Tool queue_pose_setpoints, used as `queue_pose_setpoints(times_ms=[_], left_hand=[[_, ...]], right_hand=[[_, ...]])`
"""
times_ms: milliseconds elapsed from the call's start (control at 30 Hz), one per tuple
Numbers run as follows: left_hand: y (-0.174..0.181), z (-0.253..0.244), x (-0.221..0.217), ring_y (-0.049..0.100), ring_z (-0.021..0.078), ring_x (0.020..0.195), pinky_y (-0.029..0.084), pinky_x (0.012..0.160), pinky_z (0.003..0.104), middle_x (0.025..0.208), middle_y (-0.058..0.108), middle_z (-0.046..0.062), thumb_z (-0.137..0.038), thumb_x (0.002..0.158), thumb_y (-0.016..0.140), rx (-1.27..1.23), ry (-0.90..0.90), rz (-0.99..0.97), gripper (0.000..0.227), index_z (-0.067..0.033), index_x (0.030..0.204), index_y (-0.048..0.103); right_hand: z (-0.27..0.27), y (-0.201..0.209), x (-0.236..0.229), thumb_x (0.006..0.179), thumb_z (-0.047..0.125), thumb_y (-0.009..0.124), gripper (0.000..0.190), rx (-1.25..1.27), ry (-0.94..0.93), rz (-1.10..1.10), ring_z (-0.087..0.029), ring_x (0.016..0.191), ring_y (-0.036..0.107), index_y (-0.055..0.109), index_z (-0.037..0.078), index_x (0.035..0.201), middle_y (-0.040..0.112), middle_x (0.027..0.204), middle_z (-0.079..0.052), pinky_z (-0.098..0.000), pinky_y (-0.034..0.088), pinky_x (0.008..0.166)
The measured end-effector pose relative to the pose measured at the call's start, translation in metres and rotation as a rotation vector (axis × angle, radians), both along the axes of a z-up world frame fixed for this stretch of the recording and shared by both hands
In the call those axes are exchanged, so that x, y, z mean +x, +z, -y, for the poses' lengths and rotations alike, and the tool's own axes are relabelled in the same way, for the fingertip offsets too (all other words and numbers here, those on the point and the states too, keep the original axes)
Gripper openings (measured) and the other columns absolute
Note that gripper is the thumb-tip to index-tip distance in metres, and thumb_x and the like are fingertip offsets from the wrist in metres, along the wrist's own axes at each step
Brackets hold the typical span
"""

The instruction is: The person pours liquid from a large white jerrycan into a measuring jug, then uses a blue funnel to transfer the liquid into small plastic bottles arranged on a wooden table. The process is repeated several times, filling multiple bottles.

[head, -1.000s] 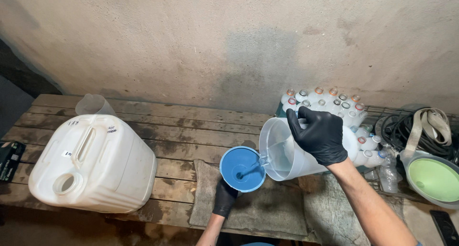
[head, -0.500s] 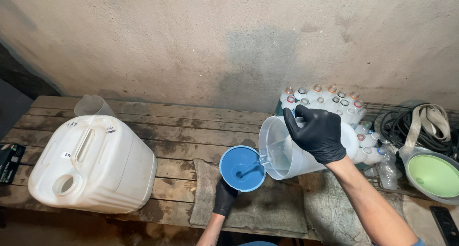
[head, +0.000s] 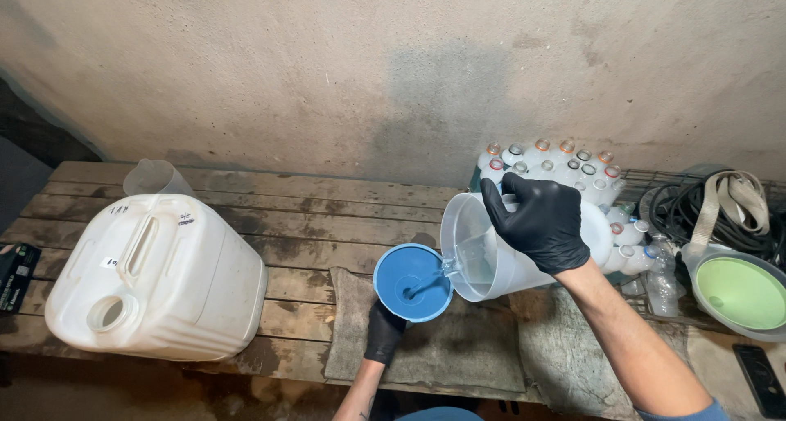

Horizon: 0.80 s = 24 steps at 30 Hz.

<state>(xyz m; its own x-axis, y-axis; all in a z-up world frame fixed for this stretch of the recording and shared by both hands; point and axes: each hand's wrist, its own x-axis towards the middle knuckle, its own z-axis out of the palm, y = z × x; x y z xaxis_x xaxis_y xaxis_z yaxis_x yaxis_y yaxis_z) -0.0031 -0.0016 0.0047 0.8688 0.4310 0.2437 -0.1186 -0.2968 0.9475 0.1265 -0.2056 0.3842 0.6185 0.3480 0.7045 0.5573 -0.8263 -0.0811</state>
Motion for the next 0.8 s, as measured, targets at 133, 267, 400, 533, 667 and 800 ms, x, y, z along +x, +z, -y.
queue_pose_setpoints(times_ms=[133,267,400,533,667,800], left_hand=[[-0.009,0.0,0.002,0.076,0.0289,0.101,0.062,0.085,0.041,0.104,0.081,0.013,-0.017,0.08,0.079,0.003,0.016,-0.013,0.027,-0.0112,0.106,0.077],[-0.001,0.002,0.0,0.077,0.0265,0.099,0.062,0.085,0.039,0.102,0.082,0.012,-0.014,0.082,0.076,-0.058,0.006,-0.017,0.024,-0.0111,0.105,0.077],[0.004,0.002,-0.002,0.076,0.0272,0.1,0.062,0.086,0.039,0.103,0.081,0.012,-0.014,0.082,0.077,-0.031,0.005,-0.001,0.025,-0.0102,0.107,0.076],[-0.007,0.001,0.0,0.076,0.0271,0.102,0.061,0.087,0.04,0.105,0.082,0.012,-0.016,0.083,0.076,-0.034,0.01,-0.101,0.025,-0.0121,0.107,0.077],[0.007,0.002,-0.001,0.077,0.0292,0.096,0.061,0.08,0.04,0.096,0.08,0.013,-0.014,0.078,0.074,0.005,0.021,-0.113,0.022,-0.0104,0.1,0.075],[0.023,0.004,-0.002,0.077,0.0318,0.088,0.061,0.071,0.041,0.086,0.077,0.016,-0.011,0.073,0.073,0.054,0.033,-0.127,0.017,-0.0083,0.09,0.073]], right_hand=[[-0.001,0.002,-0.002,0.098,0.04,0.07,0.042,-0.001,0.026,0.009,-0.031,0.051,0.063,0.06,0.019,0.063,0.06,0.051,-0.006,-0.042,0.038,0.046],[-0.002,0.002,-0.002,0.098,0.04,0.07,0.043,-0.002,0.027,-0.006,-0.031,0.051,0.064,0.058,0.022,0.061,0.057,0.049,-0.005,-0.0416,0.039,0.046],[-0.003,0.003,-0.001,0.099,0.038,0.07,0.045,0.003,0.06,0.03,-0.028,0.048,0.061,0.057,0.022,0.06,0.057,0.049,-0.004,-0.0407,0.036,0.044],[-0.006,0.01,-0.003,0.099,0.037,0.071,0.046,0.013,0.069,0.019,-0.028,0.046,0.058,0.056,0.021,0.059,0.051,0.046,-0.004,-0.0404,0.035,0.045],[-0.009,0.018,-0.007,0.094,0.044,0.069,0.039,0.041,0.014,-0.182,-0.035,0.061,0.069,0.06,0.019,0.066,0.06,0.051,-0.01,-0.0355,0.052,0.056],[-0.009,0.016,-0.005,0.093,0.042,0.069,0.037,0.043,0.035,-0.191,-0.037,0.063,0.07,0.062,0.017,0.067,0.061,0.053,-0.012,-0.0383,0.052,0.056]])
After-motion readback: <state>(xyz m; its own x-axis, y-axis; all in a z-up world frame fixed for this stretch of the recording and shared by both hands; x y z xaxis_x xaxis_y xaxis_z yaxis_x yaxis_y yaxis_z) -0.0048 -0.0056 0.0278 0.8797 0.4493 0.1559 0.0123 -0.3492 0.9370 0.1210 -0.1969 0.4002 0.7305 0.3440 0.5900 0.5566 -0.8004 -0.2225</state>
